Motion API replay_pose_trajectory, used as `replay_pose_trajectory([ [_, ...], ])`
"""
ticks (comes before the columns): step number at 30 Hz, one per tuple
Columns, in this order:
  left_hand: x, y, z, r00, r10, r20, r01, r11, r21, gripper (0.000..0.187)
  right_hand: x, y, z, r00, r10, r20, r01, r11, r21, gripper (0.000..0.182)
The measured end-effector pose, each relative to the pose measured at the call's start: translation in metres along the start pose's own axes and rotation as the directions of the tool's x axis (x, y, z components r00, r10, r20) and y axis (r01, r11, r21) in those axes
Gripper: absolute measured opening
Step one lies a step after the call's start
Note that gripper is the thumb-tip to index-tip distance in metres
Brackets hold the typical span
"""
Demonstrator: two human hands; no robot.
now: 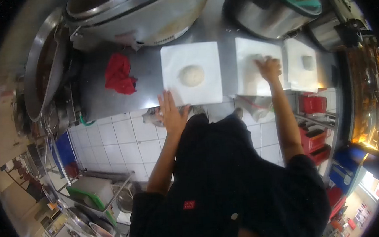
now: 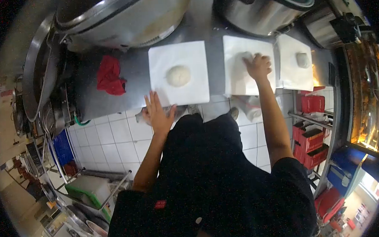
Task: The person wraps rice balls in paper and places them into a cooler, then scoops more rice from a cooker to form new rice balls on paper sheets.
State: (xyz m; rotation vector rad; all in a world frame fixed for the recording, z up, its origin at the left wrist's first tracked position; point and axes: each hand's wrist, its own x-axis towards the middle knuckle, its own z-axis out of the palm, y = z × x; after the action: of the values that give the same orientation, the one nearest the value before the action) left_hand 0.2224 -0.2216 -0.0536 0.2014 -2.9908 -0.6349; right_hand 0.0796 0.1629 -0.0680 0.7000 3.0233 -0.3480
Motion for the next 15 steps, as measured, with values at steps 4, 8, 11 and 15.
replay_pose_trajectory([
  [4,0.008,-0.022,0.011,0.976,0.114,0.184,-0.13,0.988,0.078,0.097,-0.061,-0.043,0.002,0.84,-0.384,-0.382,0.466,0.872,0.149,0.055],
  [8,0.011,-0.018,0.02,0.955,0.171,0.243,-0.172,0.985,-0.018,0.102,-0.156,-0.097,0.011,0.78,-0.621,-0.069,0.611,0.735,0.294,0.054],
  [11,0.017,-0.012,0.015,0.945,0.199,0.261,-0.186,0.98,-0.074,0.104,-0.186,-0.115,0.03,0.745,-0.666,-0.02,0.643,0.711,0.284,0.052],
  [15,0.019,-0.011,0.008,0.946,0.225,0.232,-0.212,0.974,-0.081,0.096,-0.195,-0.134,0.04,0.741,-0.667,-0.083,0.654,0.687,0.316,0.05],
])
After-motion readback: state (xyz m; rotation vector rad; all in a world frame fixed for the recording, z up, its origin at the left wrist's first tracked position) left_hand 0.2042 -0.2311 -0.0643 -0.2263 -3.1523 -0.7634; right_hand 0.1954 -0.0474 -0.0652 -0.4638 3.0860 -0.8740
